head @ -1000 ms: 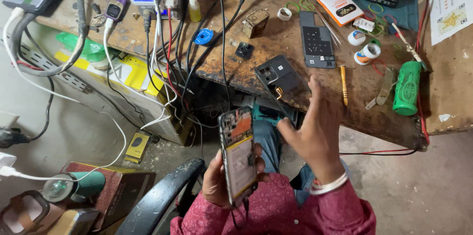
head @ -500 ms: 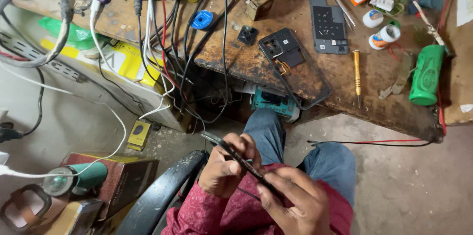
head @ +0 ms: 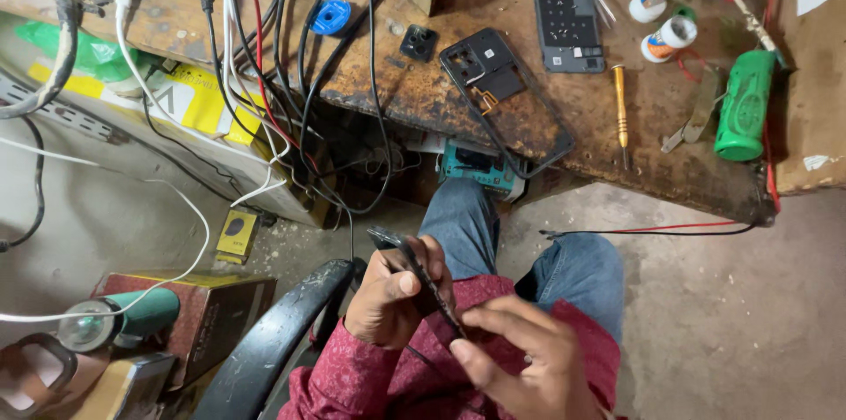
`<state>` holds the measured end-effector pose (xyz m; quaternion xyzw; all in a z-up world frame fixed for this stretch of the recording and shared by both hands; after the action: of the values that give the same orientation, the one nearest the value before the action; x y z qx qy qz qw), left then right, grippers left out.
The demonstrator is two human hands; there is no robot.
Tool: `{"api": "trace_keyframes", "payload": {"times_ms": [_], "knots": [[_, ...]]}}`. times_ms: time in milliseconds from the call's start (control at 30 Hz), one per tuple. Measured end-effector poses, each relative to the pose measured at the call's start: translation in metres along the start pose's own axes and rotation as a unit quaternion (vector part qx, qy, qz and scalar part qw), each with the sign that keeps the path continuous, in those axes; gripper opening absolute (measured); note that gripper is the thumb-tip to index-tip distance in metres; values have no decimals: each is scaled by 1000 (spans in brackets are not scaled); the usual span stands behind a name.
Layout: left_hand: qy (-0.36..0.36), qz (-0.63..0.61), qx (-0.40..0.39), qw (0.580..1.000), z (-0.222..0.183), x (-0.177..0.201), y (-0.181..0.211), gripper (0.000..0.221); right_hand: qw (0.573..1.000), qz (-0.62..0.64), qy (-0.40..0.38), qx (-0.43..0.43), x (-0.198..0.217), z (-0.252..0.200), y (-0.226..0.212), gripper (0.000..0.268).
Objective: The person cleans the edges of a smartphone frame with a cotton swab, then reassembles the phone by aligning and snapping the back cover onto the chassis. They test the touchscreen and power button, connect a charging cable, and use a screwdriver to tighten internal screws.
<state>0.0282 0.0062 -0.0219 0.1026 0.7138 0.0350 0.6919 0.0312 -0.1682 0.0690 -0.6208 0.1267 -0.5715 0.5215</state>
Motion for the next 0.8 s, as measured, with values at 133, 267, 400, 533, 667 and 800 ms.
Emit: {"api": "trace_keyframes", "payload": {"times_ms": [133, 267, 400, 533, 667, 800], "knots": [[17, 44, 24, 999, -6, -5, -1, 37, 991, 46, -67, -106, 12, 8, 4, 16], [21, 71, 42, 996, -10, -12, -4, 32, 965, 92, -167, -178, 22, 18, 7, 16], [23, 93, 66, 993, -13, -17, -4, 28, 945, 126, -221, -204, 27, 23, 6, 17], [33, 122, 81, 989, -15, -20, -1, 25, 945, 106, -242, -191, 29, 25, 7, 16], [41, 130, 87, 987, -16, -21, -1, 24, 945, 97, -250, -186, 28, 26, 8, 15], [33, 135, 85, 987, -15, -20, -1, 25, 941, 110, -252, -198, 28, 26, 7, 15]]}}
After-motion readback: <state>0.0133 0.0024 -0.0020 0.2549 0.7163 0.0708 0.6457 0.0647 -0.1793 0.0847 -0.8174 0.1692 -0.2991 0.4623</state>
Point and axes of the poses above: each hand's wrist, its own z-axis towards the middle knuckle, its own x-axis out of the back of the hand, y = z × x, the point moved 3 cm from there along z, towards the middle knuckle, and after that the axes turned 8 degrees about -z, right-handed, at the moved point
